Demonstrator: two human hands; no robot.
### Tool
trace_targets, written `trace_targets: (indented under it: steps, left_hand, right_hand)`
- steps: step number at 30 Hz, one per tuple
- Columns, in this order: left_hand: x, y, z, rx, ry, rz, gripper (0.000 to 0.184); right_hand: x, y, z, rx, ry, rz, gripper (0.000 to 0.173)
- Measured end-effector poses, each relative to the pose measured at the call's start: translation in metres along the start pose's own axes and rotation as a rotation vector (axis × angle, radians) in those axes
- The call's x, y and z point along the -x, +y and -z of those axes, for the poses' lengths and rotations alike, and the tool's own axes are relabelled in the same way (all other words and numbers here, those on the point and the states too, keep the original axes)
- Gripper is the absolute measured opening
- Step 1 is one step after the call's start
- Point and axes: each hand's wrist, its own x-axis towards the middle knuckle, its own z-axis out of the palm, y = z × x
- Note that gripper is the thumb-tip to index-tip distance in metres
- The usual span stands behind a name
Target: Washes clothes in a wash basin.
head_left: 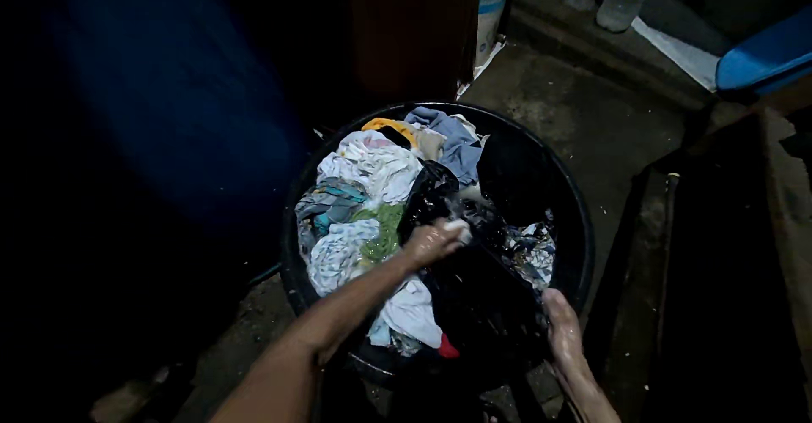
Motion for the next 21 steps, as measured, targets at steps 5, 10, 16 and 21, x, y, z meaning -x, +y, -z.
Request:
trace_targets:
  steps: [5,10,16,21]
  left_hand:
    - [-0.023,-0.036,0.028,-0.091,0.139,0.164,0.041]
    - [0.023,0.103,-0.012,0.270,0.161,-0.130,0.041]
    - [-0.013,0.012,-0.012,0.068,0.032,-0.006,0.042]
    - [-0.029,-0.033,0.037,-0.071,0.196,0.192,0.037]
  right_hand:
    - [0.002,-0.003,0.021,0.201,0.015,0.081,0.024]
    - [-0.012,0.000,0.006,0.007,0.048,-0.046,0.025]
    - [0.007,-0.015,0.017,0.046,-0.012,-0.025,0.019]
    - [0.013,-0.029,0.037,0.303,0.043,0.193,0.015]
